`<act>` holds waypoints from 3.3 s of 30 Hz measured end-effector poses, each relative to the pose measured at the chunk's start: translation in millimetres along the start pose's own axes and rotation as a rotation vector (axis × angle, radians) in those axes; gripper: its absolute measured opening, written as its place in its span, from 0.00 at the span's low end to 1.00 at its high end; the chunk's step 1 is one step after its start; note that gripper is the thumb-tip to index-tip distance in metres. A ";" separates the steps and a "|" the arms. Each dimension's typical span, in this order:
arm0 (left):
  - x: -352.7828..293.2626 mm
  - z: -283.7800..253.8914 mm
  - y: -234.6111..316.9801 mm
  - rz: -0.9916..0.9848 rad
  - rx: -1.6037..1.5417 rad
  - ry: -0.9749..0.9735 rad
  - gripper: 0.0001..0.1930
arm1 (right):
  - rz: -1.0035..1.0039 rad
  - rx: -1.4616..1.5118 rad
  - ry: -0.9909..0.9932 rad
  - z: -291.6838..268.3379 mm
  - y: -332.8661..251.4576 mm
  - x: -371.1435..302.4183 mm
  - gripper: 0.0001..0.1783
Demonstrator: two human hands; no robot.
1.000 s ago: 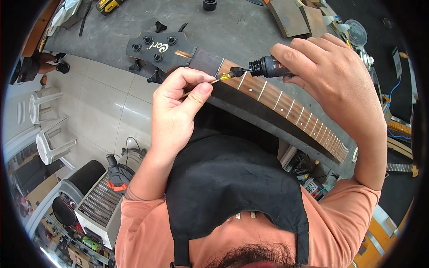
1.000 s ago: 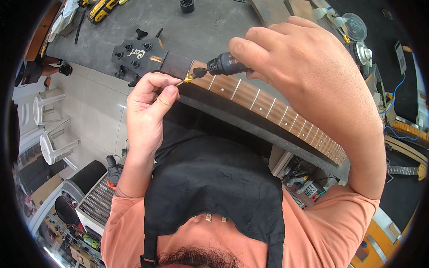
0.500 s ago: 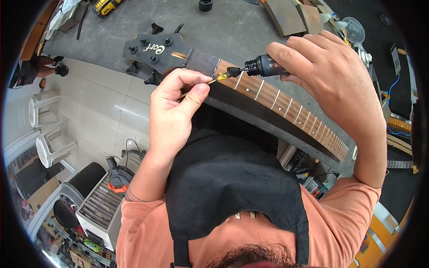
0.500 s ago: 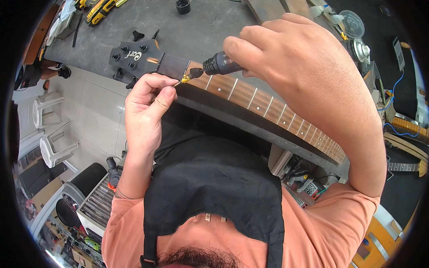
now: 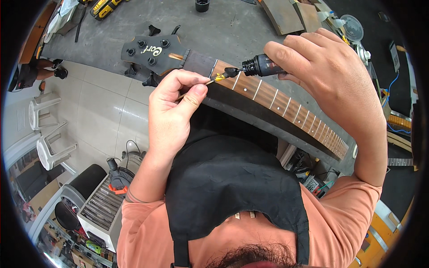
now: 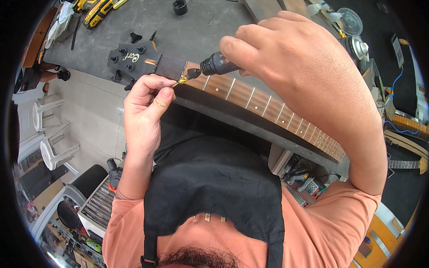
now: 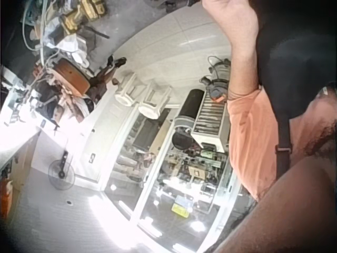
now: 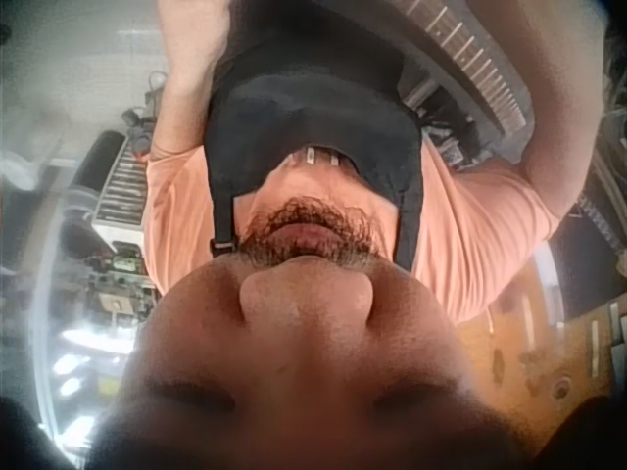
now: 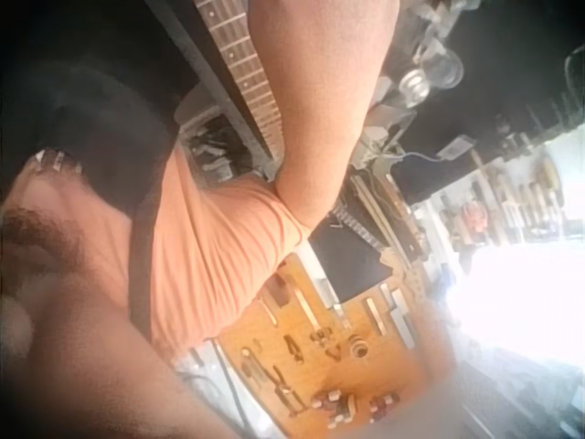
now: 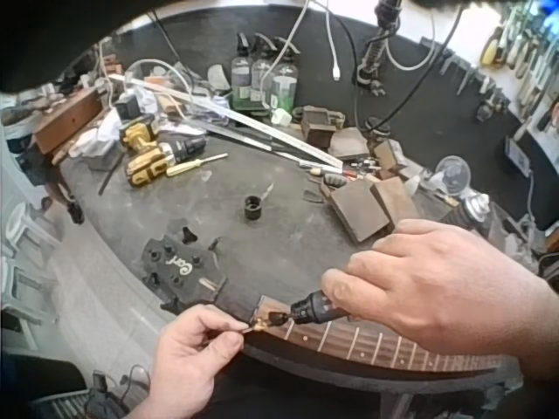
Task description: The person applies a dark wood stain to the fretboard of a guitar neck using a small brush. They repeatedly dip the brush into a bottle of stain and carefully paint the wood between the metal frets, working progressively down the neck from the headstock.
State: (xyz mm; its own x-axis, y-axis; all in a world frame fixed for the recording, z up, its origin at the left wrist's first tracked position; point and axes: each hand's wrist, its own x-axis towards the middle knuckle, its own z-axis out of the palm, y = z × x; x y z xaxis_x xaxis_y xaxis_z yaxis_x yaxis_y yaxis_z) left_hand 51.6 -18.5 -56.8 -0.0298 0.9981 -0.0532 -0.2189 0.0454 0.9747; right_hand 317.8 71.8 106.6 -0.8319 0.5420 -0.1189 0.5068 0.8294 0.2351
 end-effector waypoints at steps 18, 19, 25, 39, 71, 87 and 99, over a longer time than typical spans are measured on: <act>-0.4 0.2 0.6 -0.007 -0.024 -0.009 0.05 | 0.012 0.016 -0.019 -1.2 -1.1 -0.8 0.26; -0.6 0.4 0.5 -0.009 -0.022 -0.006 0.05 | 0.013 0.013 -0.013 -1.0 -1.9 -0.6 0.26; 0.0 -0.7 -1.0 0.008 -0.002 -0.011 0.05 | 0.009 0.001 -0.018 -1.3 -1.1 -0.4 0.25; -0.5 0.8 0.0 -0.003 -0.006 -0.004 0.05 | 0.010 -0.041 0.005 0.3 -2.5 -1.2 0.23; 5.4 -12.8 19.3 0.212 0.259 -0.007 0.11 | 0.512 1.411 0.593 156.3 28.3 41.8 0.21; 29.3 1.2 28.9 0.458 0.460 -0.154 0.10 | 0.609 1.083 0.662 163.2 2.8 29.4 0.46; 16.6 8.7 26.6 0.614 0.665 -0.299 0.10 | 0.585 0.717 0.278 115.2 -68.3 -50.6 0.45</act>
State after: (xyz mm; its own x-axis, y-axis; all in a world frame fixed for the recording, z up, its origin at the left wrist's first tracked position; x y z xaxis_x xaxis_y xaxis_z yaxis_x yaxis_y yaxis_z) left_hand 53.8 -0.4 -29.9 0.3160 0.8203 0.4767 0.3543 -0.5681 0.7428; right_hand 351.3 3.3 -14.6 -0.3815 0.9205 0.0840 0.7986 0.3740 -0.4715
